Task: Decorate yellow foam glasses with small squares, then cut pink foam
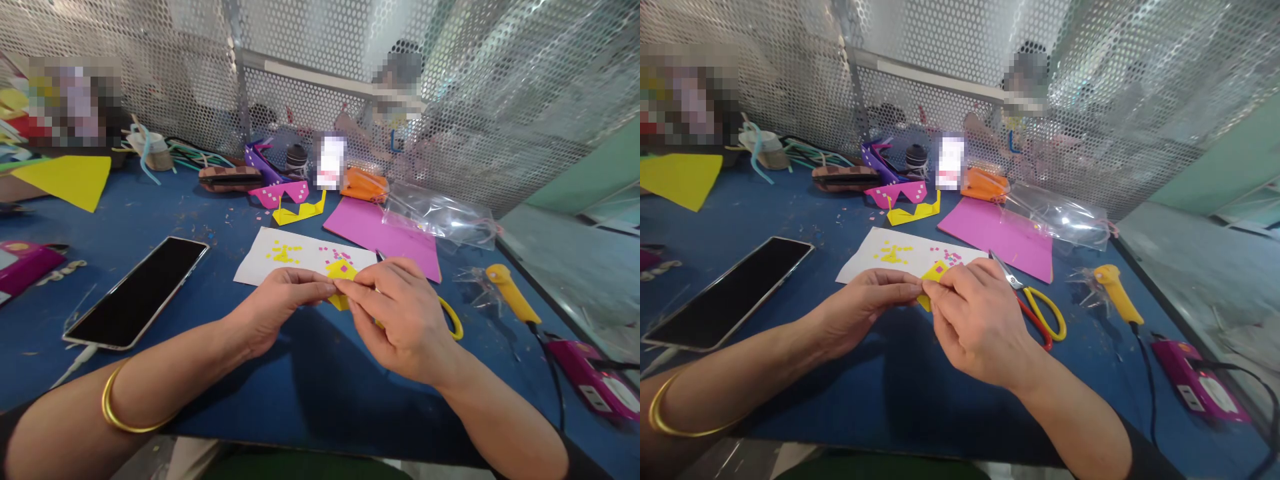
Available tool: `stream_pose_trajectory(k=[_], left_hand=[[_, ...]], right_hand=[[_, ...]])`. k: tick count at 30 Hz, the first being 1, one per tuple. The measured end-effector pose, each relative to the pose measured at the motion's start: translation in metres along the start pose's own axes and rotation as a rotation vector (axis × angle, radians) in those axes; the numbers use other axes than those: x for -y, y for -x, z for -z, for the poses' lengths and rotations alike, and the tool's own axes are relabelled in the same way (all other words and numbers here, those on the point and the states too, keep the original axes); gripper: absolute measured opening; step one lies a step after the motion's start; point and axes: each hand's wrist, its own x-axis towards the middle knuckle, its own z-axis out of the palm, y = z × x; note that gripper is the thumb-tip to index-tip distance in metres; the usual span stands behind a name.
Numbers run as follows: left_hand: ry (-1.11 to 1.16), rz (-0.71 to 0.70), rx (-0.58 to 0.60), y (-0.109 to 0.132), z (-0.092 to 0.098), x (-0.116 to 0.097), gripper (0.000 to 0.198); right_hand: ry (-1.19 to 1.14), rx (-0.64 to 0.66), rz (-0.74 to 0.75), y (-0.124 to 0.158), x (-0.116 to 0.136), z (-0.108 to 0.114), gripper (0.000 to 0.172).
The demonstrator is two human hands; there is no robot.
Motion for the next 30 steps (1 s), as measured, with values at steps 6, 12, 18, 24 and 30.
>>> stream_pose_trajectory(k=[6, 12, 18, 24, 30], left_hand=[[0.001, -0.036, 0.019, 0.0004, -0.0005, -0.0018, 0.011], [0.028, -0.046, 0.048, -0.0002, -0.0005, -0.0007, 0.010], [0.025, -0.027, 0.034, -0.0004, -0.0013, -0.0012, 0.011], [-0.019, -0.040, 0.001, 0.0016, -0.0040, -0.0049, 0.007], [-0.161, -0.099, -0.016, 0.0032, -0.0050, -0.0050, 0.013]], right_hand=[[-0.103, 0.030, -0.034, 0.0002, 0.0004, 0.0039, 0.029], [-0.159, 0.032, -0.061, 0.0007, -0.0002, 0.0046, 0.030], [-0.264, 0.013, -0.158, 0.0017, 0.0009, 0.0058, 0.029], [-0.242, -0.064, -0.416, 0.0036, -0.0010, 0.0063, 0.019], [-0.273, 0.017, -0.535, 0.0048, 0.0013, 0.0042, 0.009]])
